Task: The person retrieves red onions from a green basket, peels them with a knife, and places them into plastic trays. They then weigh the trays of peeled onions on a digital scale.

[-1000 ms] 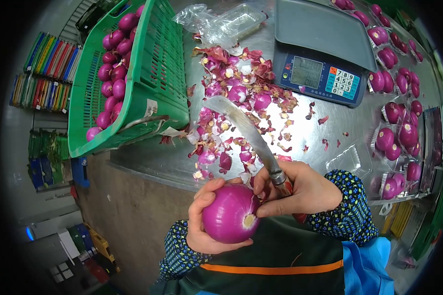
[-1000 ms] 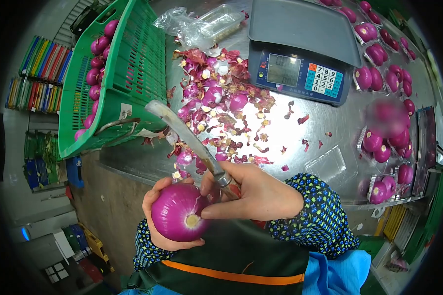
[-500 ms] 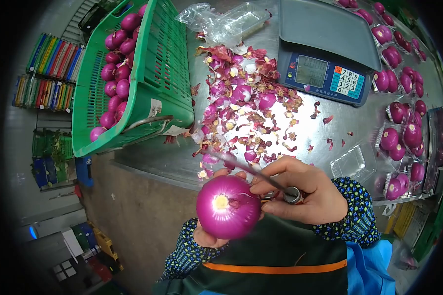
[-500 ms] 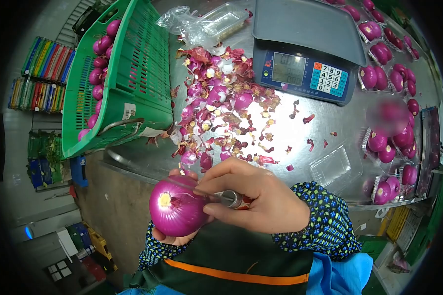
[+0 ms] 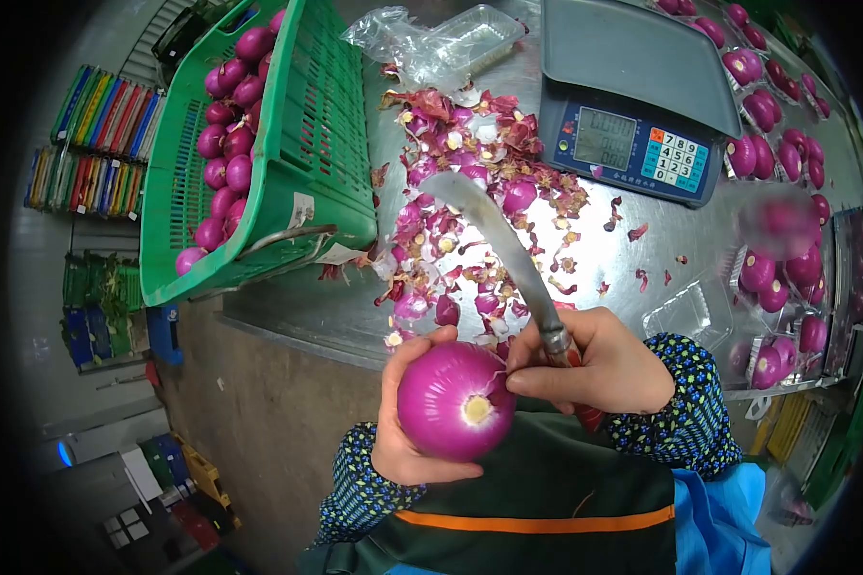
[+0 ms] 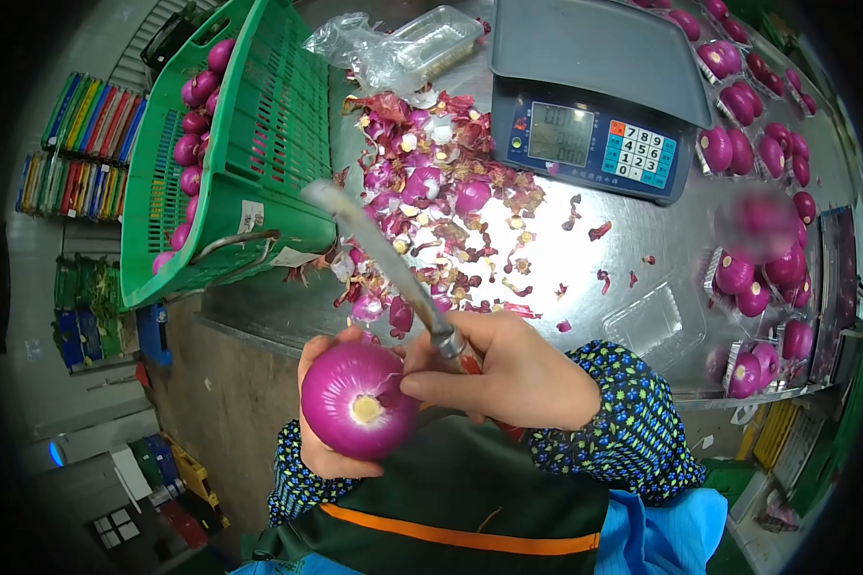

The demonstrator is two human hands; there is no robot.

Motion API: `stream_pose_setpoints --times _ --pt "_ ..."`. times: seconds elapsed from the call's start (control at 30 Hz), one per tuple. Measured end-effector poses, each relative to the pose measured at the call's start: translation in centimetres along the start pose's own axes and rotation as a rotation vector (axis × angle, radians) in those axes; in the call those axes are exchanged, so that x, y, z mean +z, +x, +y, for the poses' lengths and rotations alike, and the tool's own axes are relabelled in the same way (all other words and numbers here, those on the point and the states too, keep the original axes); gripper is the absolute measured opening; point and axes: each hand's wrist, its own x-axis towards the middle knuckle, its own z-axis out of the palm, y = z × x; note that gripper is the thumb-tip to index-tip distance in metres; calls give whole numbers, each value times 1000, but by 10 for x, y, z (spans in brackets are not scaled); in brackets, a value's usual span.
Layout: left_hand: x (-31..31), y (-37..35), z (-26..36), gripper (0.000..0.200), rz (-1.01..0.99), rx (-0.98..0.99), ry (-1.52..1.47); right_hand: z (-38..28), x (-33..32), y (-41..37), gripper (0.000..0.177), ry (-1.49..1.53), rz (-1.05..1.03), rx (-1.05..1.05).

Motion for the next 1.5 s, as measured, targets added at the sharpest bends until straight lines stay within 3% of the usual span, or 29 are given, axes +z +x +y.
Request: stream_pose_setpoints --times 0.07,0.17,0.2,0.27,0.3,0.37,0.43,0.47,0.53,0.63,0.8,0.87,0.93,0.97,1.2,1.27,1.3,1.33,1.37,1.47,1.5 --pt "0 0 1 117 -14 26 110 5 -1 -1 18 -25 -23 -63" --pt "1 1 2 116 -16 76 236 2 -4 -8 17 -329 -181 -192" --pt "1 0 1 114 14 26 140 6 -4 -8 16 -172 -285 -292" --pt "2 0 0 113 46 -21 46 5 6 -11 19 -30 1 -277" --pt "6 0 0 112 88 -19 -3 6 4 -8 19 -30 -1 -277" --pt "9 2 3 111 125 -17 -52 10 -4 1 26 -390 100 -420" --pt "8 7 8 107 57 96 270 19 1 4 29 -396 125 -493" --pt "7 7 9 107 56 98 268 22 4 4 32 -401 148 -564" --pt "5 6 10 101 63 154 459 19 4 2 33 -416 145 -516" --pt "6 7 9 96 29 219 463 16 -3 5 28 -415 93 -505" --pt "6 4 12 97 1 163 522 20 -16 12 16 -342 -168 -463" --pt "6 3 11 98 20 111 545 22 -14 12 18 -356 -145 -481" --pt "6 3 4 100 56 105 368 28 -9 13 19 -133 -80 -518" --pt "6 3 3 100 59 104 368 28 -5 10 19 53 -68 -294" --pt "2 1 -2 104 56 45 278 14 -7 6 14 -98 -113 -231" --pt "-1 1 -1 103 47 28 312 8 -3 -2 16 -326 -83 -60" --pt "-1 2 1 103 77 -50 339 10 -6 -8 18 -418 -274 -218" --pt "-1 2 2 102 106 -132 365 12 -4 -7 19 -249 -536 -396" --pt "-1 3 4 102 111 -132 365 12 -6 -4 19 -249 -540 -394" --pt "-2 11 10 92 142 -229 737 9 -19 17 45 -224 342 -62" --pt "-5 18 14 93 8 -84 988 30 -30 48 49 -15 285 -526"
